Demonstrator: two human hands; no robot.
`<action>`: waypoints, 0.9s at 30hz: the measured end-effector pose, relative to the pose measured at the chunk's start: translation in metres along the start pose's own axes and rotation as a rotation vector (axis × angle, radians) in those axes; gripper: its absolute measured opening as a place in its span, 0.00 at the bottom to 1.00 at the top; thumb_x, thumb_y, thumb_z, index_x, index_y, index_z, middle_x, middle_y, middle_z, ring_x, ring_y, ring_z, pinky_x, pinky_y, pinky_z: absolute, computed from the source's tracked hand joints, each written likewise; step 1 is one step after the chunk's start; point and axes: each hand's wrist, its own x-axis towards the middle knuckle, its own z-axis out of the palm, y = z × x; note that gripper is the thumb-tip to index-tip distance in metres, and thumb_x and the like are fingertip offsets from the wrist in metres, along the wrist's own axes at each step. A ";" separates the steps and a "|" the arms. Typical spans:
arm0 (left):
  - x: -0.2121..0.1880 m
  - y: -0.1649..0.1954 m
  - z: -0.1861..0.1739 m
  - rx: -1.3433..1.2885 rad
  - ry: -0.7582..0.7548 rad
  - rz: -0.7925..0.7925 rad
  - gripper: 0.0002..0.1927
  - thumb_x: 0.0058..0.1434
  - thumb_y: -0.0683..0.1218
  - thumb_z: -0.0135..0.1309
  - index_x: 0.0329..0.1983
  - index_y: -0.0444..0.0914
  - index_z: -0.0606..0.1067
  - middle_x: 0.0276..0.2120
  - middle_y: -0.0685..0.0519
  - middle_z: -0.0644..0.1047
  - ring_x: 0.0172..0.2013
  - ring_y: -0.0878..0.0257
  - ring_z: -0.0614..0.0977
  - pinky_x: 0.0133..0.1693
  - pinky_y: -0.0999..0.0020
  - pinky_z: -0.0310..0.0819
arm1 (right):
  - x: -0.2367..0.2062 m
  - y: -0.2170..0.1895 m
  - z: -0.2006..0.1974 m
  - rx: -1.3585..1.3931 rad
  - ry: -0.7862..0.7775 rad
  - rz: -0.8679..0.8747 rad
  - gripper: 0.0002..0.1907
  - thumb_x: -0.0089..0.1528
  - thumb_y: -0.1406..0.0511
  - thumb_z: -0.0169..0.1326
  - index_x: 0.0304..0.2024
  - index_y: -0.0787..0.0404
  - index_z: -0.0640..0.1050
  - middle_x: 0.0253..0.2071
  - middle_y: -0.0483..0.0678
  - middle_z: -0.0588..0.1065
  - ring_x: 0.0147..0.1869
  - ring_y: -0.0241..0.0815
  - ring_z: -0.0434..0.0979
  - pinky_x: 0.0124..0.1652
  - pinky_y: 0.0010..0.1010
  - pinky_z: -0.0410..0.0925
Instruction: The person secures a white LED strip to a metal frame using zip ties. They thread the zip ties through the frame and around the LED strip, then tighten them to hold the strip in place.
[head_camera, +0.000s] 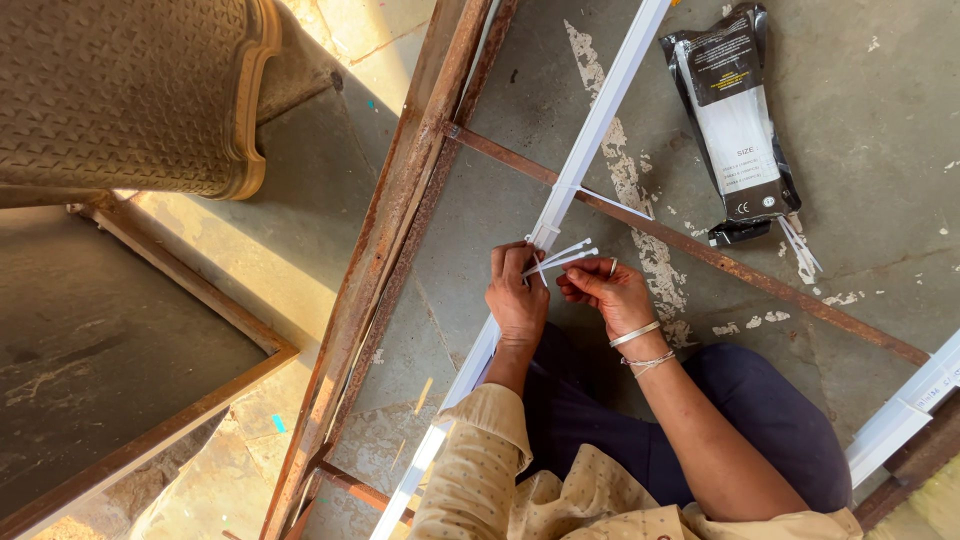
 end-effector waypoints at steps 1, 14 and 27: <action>-0.001 -0.001 -0.001 -0.028 0.003 0.026 0.08 0.63 0.37 0.55 0.43 0.42 0.76 0.49 0.55 0.79 0.40 0.56 0.86 0.38 0.63 0.81 | 0.001 0.000 0.000 0.002 -0.006 -0.007 0.08 0.61 0.70 0.60 0.43 0.68 0.82 0.37 0.54 0.82 0.38 0.42 0.83 0.40 0.31 0.76; -0.008 -0.008 -0.001 0.044 -0.005 0.150 0.24 0.57 0.32 0.53 0.51 0.49 0.81 0.53 0.54 0.77 0.38 0.59 0.85 0.37 0.65 0.81 | 0.012 0.002 0.004 -0.033 -0.048 -0.019 0.10 0.64 0.67 0.58 0.45 0.67 0.82 0.38 0.51 0.82 0.38 0.41 0.82 0.40 0.30 0.75; -0.005 -0.004 -0.002 0.082 -0.013 0.162 0.18 0.59 0.33 0.53 0.49 0.45 0.76 0.52 0.55 0.77 0.41 0.55 0.85 0.37 0.62 0.80 | 0.032 0.012 -0.012 -0.160 0.058 -0.104 0.18 0.67 0.59 0.58 0.38 0.71 0.81 0.31 0.53 0.81 0.32 0.40 0.81 0.35 0.29 0.75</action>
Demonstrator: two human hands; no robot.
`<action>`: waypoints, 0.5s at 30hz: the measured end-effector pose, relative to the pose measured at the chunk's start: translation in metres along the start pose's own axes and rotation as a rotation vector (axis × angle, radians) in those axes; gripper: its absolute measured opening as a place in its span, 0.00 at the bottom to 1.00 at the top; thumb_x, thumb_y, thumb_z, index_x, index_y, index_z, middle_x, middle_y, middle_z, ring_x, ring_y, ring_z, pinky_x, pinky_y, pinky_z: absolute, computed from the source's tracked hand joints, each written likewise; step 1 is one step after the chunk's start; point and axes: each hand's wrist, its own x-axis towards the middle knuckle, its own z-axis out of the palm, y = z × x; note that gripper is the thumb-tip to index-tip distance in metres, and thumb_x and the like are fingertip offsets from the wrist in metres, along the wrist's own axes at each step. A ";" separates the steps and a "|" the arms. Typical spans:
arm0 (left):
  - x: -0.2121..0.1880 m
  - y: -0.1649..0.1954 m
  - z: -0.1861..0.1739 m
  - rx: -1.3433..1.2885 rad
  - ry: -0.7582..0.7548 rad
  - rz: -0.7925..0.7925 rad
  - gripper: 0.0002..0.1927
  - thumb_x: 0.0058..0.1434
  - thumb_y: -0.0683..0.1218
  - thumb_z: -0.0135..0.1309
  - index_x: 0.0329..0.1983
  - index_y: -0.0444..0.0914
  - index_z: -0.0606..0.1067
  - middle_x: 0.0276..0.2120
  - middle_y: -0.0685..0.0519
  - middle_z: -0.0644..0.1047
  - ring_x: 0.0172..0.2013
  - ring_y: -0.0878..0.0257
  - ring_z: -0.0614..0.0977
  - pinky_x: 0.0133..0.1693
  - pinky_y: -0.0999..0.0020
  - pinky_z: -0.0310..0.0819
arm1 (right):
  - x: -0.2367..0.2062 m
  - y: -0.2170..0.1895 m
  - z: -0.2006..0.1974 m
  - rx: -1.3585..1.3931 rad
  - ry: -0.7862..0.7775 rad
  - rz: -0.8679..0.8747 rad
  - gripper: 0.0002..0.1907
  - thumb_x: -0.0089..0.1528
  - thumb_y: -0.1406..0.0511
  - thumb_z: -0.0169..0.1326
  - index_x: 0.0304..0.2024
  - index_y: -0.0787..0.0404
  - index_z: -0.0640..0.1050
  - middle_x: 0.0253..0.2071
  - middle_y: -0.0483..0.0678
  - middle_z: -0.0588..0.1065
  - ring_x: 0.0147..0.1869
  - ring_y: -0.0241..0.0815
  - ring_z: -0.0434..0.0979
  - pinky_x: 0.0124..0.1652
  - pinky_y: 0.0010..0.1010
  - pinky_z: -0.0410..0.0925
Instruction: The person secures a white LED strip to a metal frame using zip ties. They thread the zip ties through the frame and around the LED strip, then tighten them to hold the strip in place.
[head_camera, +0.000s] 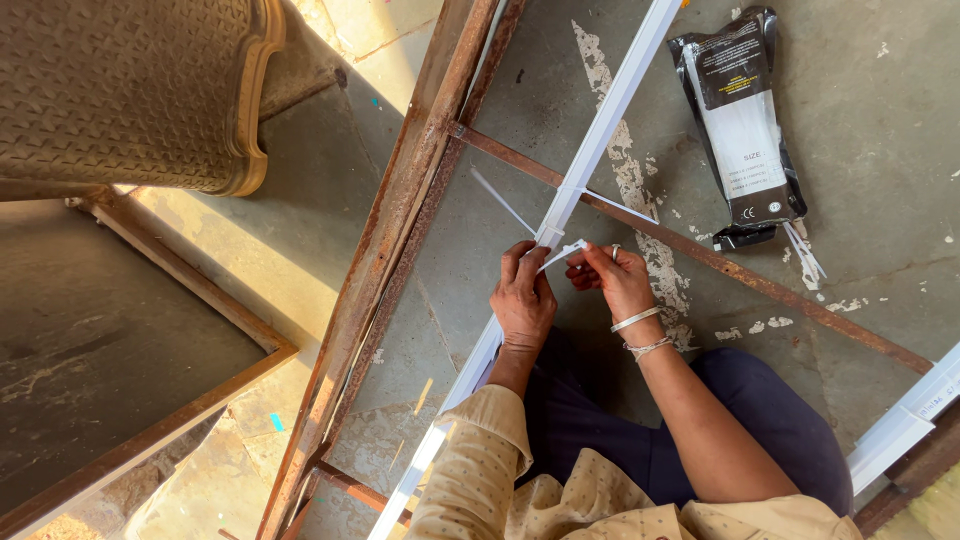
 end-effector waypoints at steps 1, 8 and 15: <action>0.001 0.001 0.000 -0.022 0.021 0.009 0.17 0.59 0.34 0.53 0.48 0.44 0.75 0.52 0.55 0.77 0.42 0.54 0.85 0.38 0.62 0.80 | 0.000 0.001 0.000 0.011 -0.020 0.012 0.17 0.67 0.60 0.59 0.38 0.71 0.81 0.31 0.53 0.81 0.32 0.40 0.81 0.35 0.29 0.75; 0.011 0.007 0.003 -0.196 0.107 -0.360 0.10 0.64 0.39 0.58 0.48 0.40 0.73 0.44 0.50 0.78 0.39 0.52 0.82 0.40 0.60 0.77 | 0.015 0.015 -0.006 -0.164 -0.008 0.103 0.09 0.63 0.74 0.54 0.44 0.62 0.81 0.32 0.50 0.80 0.33 0.35 0.78 0.34 0.26 0.71; 0.022 0.007 -0.002 -0.318 0.158 -0.506 0.29 0.55 0.39 0.62 0.59 0.32 0.67 0.52 0.44 0.75 0.45 0.52 0.79 0.44 0.60 0.74 | 0.049 0.034 0.004 -0.301 -0.065 0.117 0.11 0.62 0.78 0.50 0.40 0.66 0.83 0.34 0.48 0.80 0.34 0.34 0.77 0.33 0.25 0.69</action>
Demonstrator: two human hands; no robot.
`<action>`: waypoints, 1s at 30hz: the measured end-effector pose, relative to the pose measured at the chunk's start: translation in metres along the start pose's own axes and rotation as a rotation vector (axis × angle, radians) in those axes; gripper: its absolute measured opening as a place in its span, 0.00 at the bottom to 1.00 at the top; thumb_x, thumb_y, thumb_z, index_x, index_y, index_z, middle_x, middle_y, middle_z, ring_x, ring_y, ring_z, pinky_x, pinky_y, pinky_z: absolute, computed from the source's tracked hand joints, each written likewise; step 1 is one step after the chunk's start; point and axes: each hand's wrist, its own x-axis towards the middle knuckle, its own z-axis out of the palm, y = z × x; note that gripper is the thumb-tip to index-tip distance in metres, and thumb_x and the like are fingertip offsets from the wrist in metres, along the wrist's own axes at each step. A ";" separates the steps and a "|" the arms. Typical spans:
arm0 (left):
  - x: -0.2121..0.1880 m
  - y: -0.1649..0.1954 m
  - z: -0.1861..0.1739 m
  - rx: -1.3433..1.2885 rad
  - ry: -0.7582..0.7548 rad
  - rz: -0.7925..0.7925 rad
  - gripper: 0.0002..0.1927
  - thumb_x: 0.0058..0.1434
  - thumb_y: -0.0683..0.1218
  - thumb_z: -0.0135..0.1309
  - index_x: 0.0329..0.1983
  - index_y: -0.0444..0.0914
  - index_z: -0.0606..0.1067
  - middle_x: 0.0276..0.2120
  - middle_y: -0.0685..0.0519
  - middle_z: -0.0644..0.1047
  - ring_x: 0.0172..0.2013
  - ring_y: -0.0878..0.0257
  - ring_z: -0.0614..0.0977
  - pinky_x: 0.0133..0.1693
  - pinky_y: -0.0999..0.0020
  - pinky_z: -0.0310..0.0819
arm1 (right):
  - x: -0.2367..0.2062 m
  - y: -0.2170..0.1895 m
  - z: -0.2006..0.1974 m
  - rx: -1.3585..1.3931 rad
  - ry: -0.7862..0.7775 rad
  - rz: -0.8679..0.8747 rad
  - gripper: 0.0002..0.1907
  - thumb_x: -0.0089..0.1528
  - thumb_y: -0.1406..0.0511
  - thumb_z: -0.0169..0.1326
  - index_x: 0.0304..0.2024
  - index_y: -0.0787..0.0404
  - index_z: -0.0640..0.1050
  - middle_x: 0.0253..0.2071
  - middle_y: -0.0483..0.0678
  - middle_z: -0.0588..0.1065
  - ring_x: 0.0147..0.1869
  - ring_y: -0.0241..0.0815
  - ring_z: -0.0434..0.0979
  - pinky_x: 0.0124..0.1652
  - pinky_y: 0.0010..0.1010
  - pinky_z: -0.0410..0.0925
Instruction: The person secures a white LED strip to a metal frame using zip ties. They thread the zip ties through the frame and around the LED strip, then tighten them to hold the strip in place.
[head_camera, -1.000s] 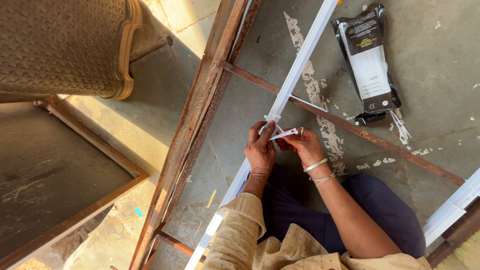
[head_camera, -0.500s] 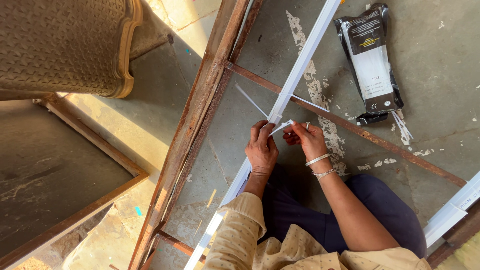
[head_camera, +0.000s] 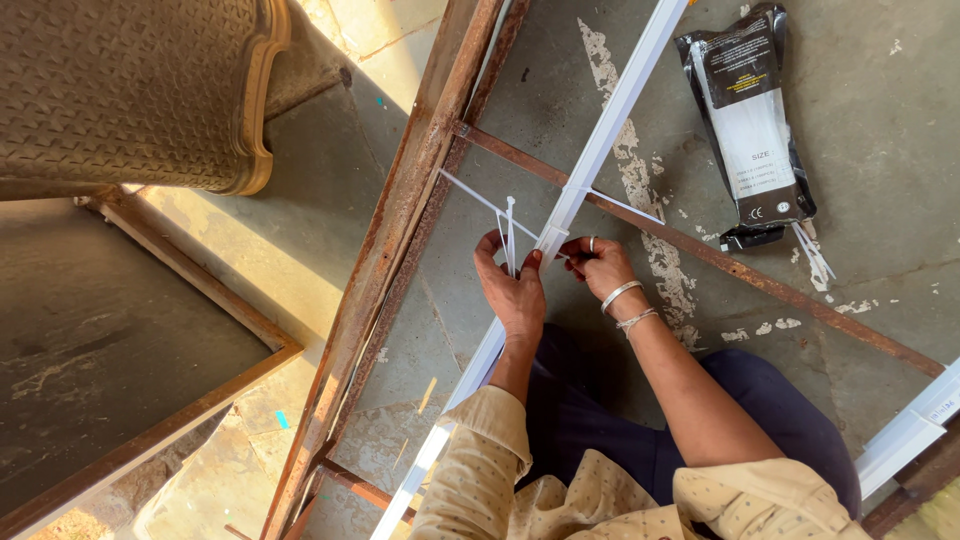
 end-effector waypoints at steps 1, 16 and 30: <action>0.002 -0.001 0.000 -0.020 0.023 0.053 0.34 0.54 0.38 0.63 0.63 0.31 0.65 0.55 0.42 0.74 0.50 0.52 0.79 0.46 0.60 0.74 | 0.003 -0.002 0.002 -0.020 0.010 0.004 0.11 0.61 0.78 0.50 0.39 0.66 0.83 0.33 0.48 0.80 0.34 0.34 0.76 0.33 0.26 0.69; 0.006 -0.014 0.001 0.021 -0.042 0.041 0.40 0.53 0.37 0.65 0.68 0.34 0.60 0.56 0.40 0.73 0.55 0.50 0.75 0.51 0.58 0.71 | 0.011 -0.015 0.001 -0.028 -0.068 0.101 0.08 0.64 0.75 0.50 0.38 0.65 0.81 0.28 0.47 0.76 0.25 0.38 0.70 0.26 0.30 0.66; 0.001 -0.019 0.007 0.002 -0.003 0.089 0.34 0.58 0.39 0.66 0.67 0.33 0.67 0.56 0.46 0.75 0.51 0.61 0.77 0.52 0.60 0.72 | 0.011 0.002 0.012 0.202 -0.076 0.156 0.06 0.62 0.75 0.51 0.34 0.63 0.79 0.30 0.47 0.78 0.26 0.39 0.72 0.28 0.30 0.67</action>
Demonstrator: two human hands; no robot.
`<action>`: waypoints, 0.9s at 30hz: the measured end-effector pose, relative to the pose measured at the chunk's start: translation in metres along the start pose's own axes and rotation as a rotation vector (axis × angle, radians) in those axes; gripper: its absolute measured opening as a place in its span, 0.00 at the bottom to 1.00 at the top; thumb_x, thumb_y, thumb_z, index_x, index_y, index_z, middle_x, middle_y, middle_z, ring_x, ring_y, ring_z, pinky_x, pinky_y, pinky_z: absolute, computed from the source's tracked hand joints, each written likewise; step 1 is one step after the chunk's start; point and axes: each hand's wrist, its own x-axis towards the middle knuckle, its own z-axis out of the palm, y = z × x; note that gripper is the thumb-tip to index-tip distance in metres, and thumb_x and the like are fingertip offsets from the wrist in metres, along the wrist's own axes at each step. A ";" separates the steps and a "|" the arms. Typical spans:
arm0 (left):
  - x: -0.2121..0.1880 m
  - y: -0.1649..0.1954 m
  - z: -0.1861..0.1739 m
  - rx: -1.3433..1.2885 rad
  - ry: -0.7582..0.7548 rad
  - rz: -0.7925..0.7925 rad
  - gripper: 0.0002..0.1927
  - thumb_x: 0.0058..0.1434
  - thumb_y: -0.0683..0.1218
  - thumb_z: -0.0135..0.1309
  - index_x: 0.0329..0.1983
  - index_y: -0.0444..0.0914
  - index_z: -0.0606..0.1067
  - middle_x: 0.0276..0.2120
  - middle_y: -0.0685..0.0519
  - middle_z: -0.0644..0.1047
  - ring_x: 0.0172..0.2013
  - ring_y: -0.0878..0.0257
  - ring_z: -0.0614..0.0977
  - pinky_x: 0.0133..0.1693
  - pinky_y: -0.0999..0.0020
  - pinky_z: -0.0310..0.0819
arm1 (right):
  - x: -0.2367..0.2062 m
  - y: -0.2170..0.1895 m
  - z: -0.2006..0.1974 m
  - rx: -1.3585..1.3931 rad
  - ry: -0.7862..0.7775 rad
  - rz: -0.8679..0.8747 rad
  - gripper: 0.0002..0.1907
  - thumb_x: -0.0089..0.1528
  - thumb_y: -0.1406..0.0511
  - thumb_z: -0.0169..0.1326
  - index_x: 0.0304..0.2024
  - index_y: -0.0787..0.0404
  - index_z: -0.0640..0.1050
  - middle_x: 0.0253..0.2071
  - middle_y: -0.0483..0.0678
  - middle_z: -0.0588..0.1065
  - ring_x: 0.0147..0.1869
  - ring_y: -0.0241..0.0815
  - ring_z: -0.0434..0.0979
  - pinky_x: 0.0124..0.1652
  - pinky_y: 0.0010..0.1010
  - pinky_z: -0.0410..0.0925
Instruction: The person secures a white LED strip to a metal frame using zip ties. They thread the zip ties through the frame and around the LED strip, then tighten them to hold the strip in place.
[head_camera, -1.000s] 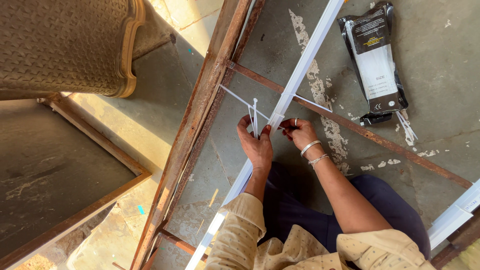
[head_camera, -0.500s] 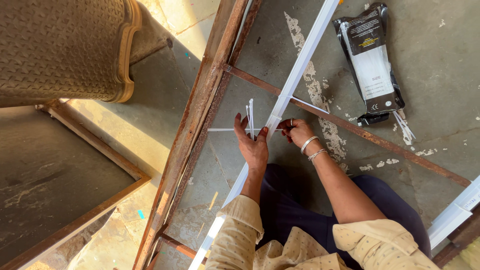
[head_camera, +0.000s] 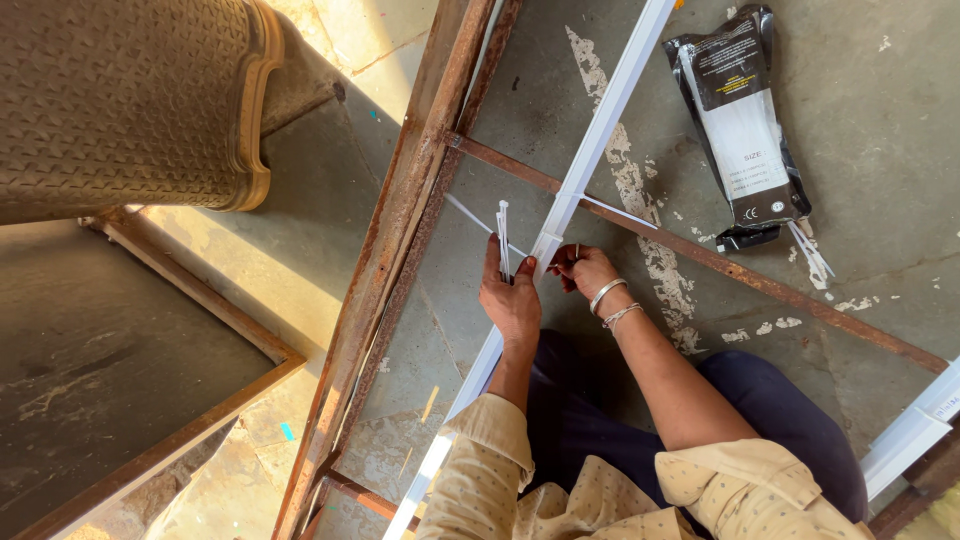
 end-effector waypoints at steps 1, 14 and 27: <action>0.000 0.001 0.000 0.027 -0.016 0.028 0.33 0.59 0.38 0.66 0.68 0.33 0.68 0.56 0.46 0.76 0.51 0.60 0.77 0.53 0.59 0.71 | 0.001 0.000 0.000 -0.031 -0.007 -0.009 0.07 0.62 0.75 0.51 0.34 0.63 0.79 0.31 0.47 0.78 0.26 0.39 0.71 0.27 0.30 0.66; -0.003 0.019 -0.003 0.047 0.035 -0.141 0.23 0.55 0.38 0.65 0.55 0.34 0.75 0.43 0.47 0.80 0.36 0.61 0.81 0.40 0.65 0.74 | 0.003 0.002 0.014 0.058 0.087 -0.017 0.06 0.63 0.74 0.54 0.31 0.63 0.73 0.28 0.49 0.76 0.27 0.42 0.75 0.27 0.33 0.70; -0.016 0.010 0.004 0.063 0.013 0.097 0.24 0.54 0.28 0.50 0.46 0.43 0.84 0.44 0.53 0.80 0.41 0.59 0.84 0.41 0.67 0.79 | -0.079 -0.008 -0.035 0.411 0.083 -0.095 0.08 0.60 0.73 0.56 0.42 0.69 0.80 0.34 0.53 0.79 0.33 0.40 0.78 0.35 0.29 0.73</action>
